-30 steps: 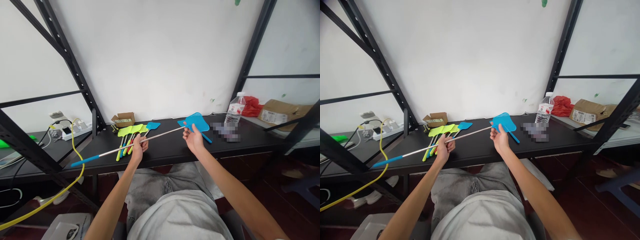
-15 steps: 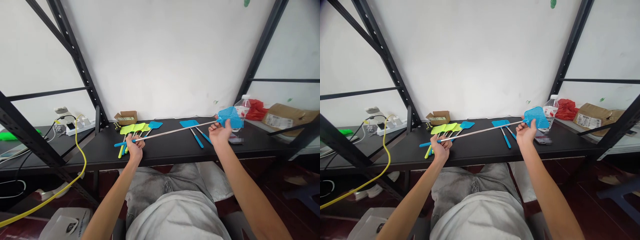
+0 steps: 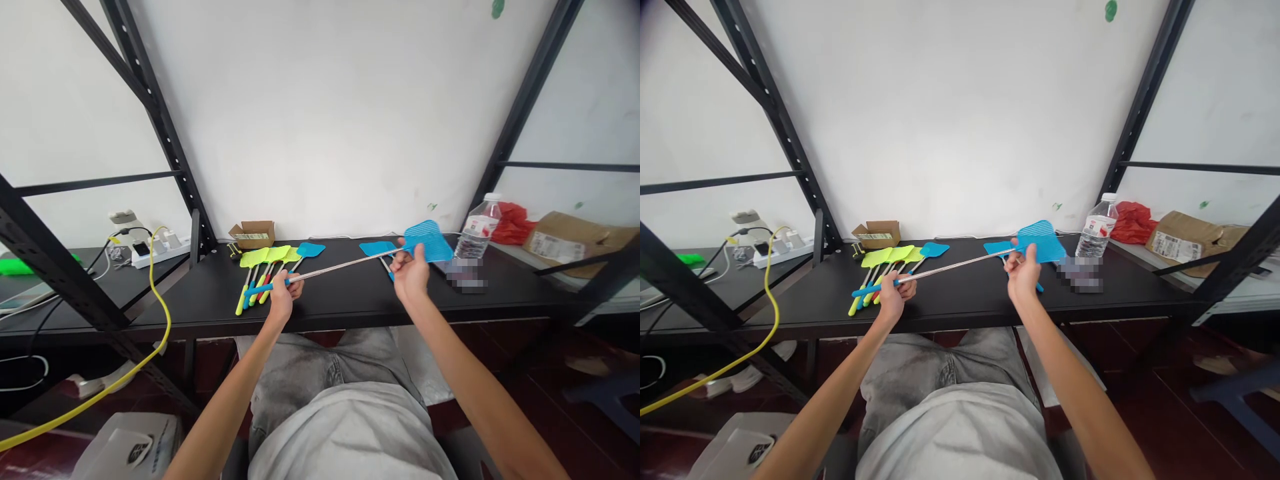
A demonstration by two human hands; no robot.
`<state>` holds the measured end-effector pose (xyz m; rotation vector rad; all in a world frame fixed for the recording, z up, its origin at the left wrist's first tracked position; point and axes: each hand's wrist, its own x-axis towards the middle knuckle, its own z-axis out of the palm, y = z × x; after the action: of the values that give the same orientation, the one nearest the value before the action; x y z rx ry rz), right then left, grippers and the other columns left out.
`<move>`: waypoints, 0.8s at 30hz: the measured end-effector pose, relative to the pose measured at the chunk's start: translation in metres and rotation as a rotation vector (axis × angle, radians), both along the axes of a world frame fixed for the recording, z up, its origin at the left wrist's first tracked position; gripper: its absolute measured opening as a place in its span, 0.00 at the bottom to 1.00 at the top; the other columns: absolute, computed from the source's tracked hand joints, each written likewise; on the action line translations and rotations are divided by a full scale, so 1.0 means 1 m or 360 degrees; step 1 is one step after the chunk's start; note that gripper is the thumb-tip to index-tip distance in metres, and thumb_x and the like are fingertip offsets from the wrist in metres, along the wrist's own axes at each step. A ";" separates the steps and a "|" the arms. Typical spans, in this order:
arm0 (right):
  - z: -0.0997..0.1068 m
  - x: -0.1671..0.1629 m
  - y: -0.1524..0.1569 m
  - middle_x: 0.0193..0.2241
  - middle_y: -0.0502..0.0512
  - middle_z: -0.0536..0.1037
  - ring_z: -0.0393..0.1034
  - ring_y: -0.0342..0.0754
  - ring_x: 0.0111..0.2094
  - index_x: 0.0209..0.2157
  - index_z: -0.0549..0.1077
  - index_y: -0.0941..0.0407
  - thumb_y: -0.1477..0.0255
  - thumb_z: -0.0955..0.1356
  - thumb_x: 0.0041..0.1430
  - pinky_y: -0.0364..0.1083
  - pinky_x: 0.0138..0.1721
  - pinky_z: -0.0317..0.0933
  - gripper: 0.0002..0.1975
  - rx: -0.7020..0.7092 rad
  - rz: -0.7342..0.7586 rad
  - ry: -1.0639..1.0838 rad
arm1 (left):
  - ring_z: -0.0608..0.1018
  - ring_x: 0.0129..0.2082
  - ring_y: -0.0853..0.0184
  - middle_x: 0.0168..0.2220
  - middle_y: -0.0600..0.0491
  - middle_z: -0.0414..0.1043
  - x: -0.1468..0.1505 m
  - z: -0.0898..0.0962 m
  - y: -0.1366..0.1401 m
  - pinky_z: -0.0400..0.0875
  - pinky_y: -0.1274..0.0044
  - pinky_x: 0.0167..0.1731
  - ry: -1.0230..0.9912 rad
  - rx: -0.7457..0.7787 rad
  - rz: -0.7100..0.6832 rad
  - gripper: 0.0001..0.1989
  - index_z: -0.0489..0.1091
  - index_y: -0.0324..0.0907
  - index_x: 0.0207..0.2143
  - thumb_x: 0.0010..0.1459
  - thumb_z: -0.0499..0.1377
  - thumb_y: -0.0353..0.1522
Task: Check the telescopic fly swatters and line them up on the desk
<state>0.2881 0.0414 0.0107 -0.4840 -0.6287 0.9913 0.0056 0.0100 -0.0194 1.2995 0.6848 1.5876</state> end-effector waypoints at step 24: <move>-0.011 -0.033 -0.014 0.14 0.44 0.61 0.52 0.40 0.16 0.36 0.74 0.56 0.47 0.64 0.58 0.43 0.20 0.49 0.26 0.0003 0.0075 -0.0134 | 0.48 0.15 0.73 0.13 0.57 0.44 0.007 0.003 -0.007 0.41 0.77 0.16 0.0193 0.0049 -0.0065 0.26 0.49 0.44 0.15 0.61 0.45 0.48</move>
<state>0.2547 0.0273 -0.0002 -0.5133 -0.7191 1.0191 0.0121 0.0030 -0.0169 1.4329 0.7062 1.5015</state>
